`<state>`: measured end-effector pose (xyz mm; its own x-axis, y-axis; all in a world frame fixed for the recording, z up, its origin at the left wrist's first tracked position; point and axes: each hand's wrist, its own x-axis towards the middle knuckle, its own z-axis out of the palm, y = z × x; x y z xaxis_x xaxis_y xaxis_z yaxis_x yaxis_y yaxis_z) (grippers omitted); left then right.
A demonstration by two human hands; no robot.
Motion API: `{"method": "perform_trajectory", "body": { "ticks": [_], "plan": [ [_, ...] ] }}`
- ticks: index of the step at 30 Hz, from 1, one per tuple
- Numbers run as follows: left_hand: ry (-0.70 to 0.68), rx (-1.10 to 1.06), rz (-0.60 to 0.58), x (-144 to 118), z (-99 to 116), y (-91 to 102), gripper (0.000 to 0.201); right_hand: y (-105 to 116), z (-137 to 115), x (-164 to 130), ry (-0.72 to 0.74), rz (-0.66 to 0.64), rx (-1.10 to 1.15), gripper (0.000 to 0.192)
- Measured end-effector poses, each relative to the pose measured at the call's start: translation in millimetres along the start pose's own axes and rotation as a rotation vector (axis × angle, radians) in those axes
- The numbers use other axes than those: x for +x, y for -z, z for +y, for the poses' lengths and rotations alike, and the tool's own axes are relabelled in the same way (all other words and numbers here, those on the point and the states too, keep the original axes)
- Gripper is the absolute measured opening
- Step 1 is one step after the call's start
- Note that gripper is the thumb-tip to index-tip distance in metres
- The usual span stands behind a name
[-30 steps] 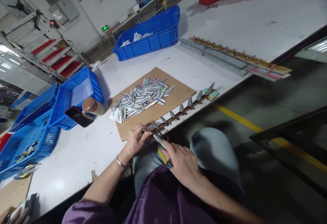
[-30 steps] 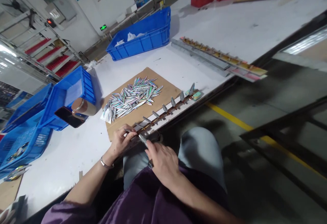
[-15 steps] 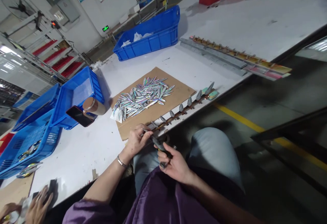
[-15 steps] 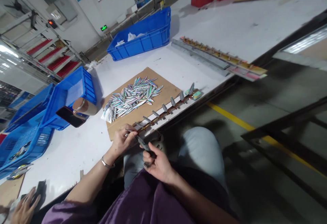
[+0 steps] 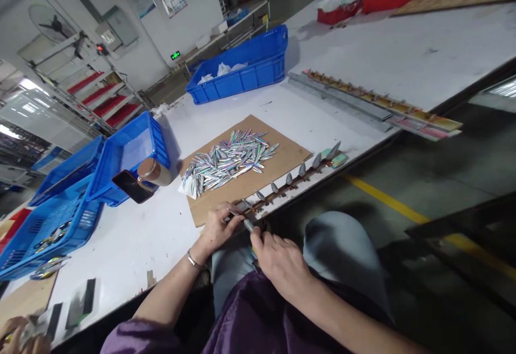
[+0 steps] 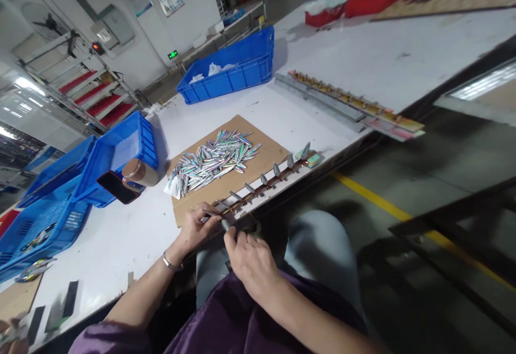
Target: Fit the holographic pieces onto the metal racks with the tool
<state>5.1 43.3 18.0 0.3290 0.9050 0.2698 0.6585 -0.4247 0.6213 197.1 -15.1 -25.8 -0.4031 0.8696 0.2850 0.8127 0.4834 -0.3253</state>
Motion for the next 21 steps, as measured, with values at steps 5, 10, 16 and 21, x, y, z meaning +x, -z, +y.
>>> {"method": "perform_trajectory", "body": {
  "ticks": [5,10,16,21],
  "plan": [
    [0.007,0.012,-0.012,-2.3,0.9,7.2,0.014,-24.3,14.2,-3.7,-0.217,-0.057,0.787,0.019],
    [0.016,-0.059,-0.334,33.9,-2.1,45.7,0.020,-34.2,15.2,-2.2,-0.380,-0.111,1.363,0.038],
    [0.082,0.492,-0.103,122.2,-15.2,17.6,0.010,-35.4,10.5,-0.7,-0.401,-0.068,1.390,0.042],
    [0.126,0.660,-0.084,154.1,-16.4,-22.2,0.015,-38.3,8.7,1.7,-0.397,-0.060,1.359,0.040]
  ]
}}
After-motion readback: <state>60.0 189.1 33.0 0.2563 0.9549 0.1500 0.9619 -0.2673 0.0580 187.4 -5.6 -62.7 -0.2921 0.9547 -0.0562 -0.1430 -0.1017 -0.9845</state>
